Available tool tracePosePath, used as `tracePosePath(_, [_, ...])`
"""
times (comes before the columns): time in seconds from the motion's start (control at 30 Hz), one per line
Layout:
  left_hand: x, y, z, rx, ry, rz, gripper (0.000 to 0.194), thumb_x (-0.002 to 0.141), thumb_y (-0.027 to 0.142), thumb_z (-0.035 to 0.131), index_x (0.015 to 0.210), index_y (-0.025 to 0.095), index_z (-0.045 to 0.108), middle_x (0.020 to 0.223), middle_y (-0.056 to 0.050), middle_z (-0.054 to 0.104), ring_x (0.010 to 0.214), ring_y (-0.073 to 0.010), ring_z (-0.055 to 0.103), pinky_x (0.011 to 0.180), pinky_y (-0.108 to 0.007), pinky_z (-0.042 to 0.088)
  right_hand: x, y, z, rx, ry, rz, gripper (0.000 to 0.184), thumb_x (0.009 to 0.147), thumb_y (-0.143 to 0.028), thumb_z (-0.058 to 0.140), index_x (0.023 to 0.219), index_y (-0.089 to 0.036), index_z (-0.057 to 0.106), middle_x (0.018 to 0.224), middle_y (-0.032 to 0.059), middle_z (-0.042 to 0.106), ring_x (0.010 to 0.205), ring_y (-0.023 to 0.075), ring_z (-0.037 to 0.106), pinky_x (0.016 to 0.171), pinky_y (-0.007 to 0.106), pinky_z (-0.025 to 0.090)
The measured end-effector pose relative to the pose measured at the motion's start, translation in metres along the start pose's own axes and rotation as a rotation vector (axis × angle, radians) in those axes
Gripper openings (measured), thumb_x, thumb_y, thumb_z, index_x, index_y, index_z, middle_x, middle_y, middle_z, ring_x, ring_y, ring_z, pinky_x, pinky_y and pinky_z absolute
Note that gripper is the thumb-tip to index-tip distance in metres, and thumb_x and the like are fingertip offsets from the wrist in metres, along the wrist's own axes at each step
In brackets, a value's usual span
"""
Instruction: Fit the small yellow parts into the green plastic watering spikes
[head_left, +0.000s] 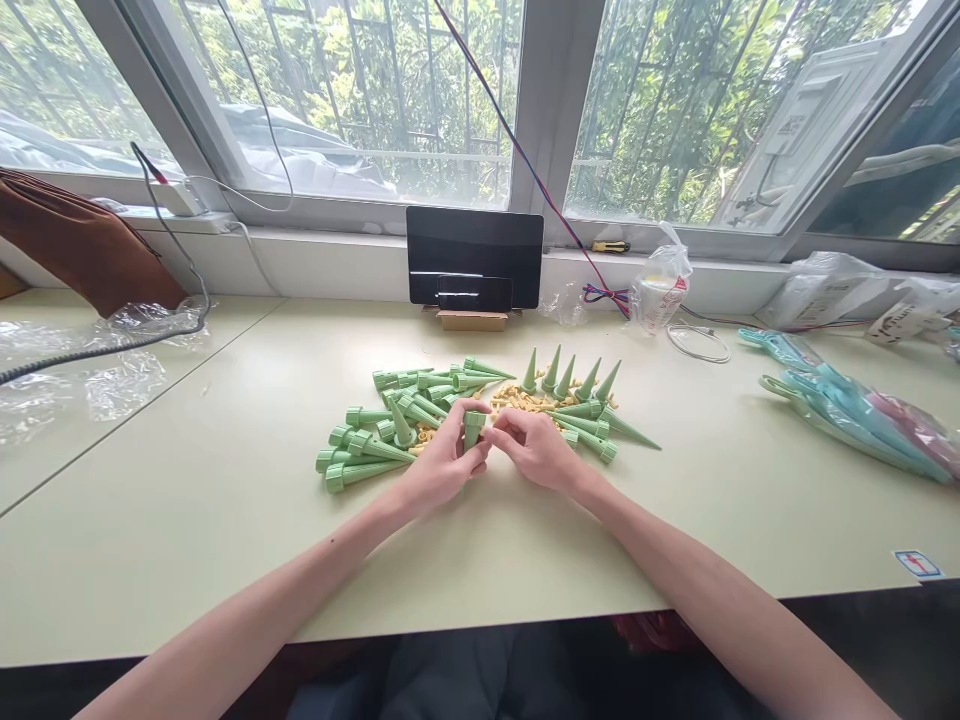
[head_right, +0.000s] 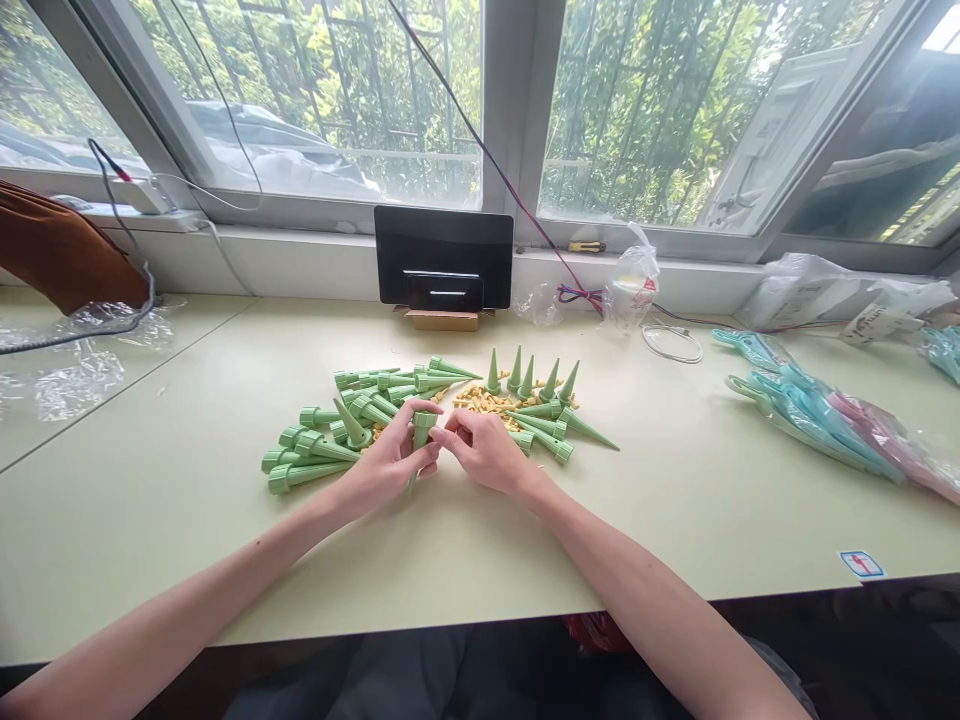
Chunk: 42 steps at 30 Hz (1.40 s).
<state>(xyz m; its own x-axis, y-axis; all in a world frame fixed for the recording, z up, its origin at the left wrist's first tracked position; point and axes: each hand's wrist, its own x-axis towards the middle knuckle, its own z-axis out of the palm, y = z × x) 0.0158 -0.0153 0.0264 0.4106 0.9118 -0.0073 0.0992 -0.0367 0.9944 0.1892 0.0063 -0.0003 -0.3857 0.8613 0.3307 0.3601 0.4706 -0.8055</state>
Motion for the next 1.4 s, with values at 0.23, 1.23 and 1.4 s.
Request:
tracePosePath(0.23, [0.0012, -0.0008, -0.0001, -0.025, -0.004, -0.002, 0.040, 0.086, 0.043, 0.063, 0.114, 0.024, 0.043, 0.064, 0.008, 0.042, 0.056, -0.0102, 0.048, 0.055, -0.024, 0.034, 0.0014, 0.0017, 0.0006, -0.003, -0.020, -0.011, 0.036, 0.096, -0.041, 0.048, 0.069, -0.018, 0.051, 0.057, -0.0040, 0.044, 0.052, 0.0099, 0.034, 0.051, 0.025, 0.026])
tracePosePath(1.23, [0.0016, -0.0028, -0.0037, 0.026, 0.023, 0.005, 0.041, 0.086, 0.042, 0.063, 0.118, 0.024, 0.043, 0.063, 0.008, 0.043, 0.056, -0.0108, 0.050, 0.054, -0.023, 0.036, 0.0000, -0.0009, -0.0006, 0.022, -0.040, -0.008, 0.027, 0.095, -0.033, 0.051, 0.073, -0.018, 0.052, 0.059, -0.0037, 0.047, 0.052, 0.0097, 0.035, 0.052, 0.025, 0.028])
tracePosePath(1.4, [0.0012, -0.0009, -0.0031, 0.031, 0.024, 0.009, 0.040, 0.086, 0.042, 0.062, 0.117, 0.023, 0.043, 0.064, 0.008, 0.044, 0.056, -0.0103, 0.049, 0.054, -0.023, 0.037, -0.0001, -0.0008, -0.0006, 0.012, -0.043, -0.005, 0.031, 0.096, -0.035, 0.048, 0.069, -0.018, 0.049, 0.059, -0.0036, 0.046, 0.053, 0.0099, 0.036, 0.052, 0.025, 0.028])
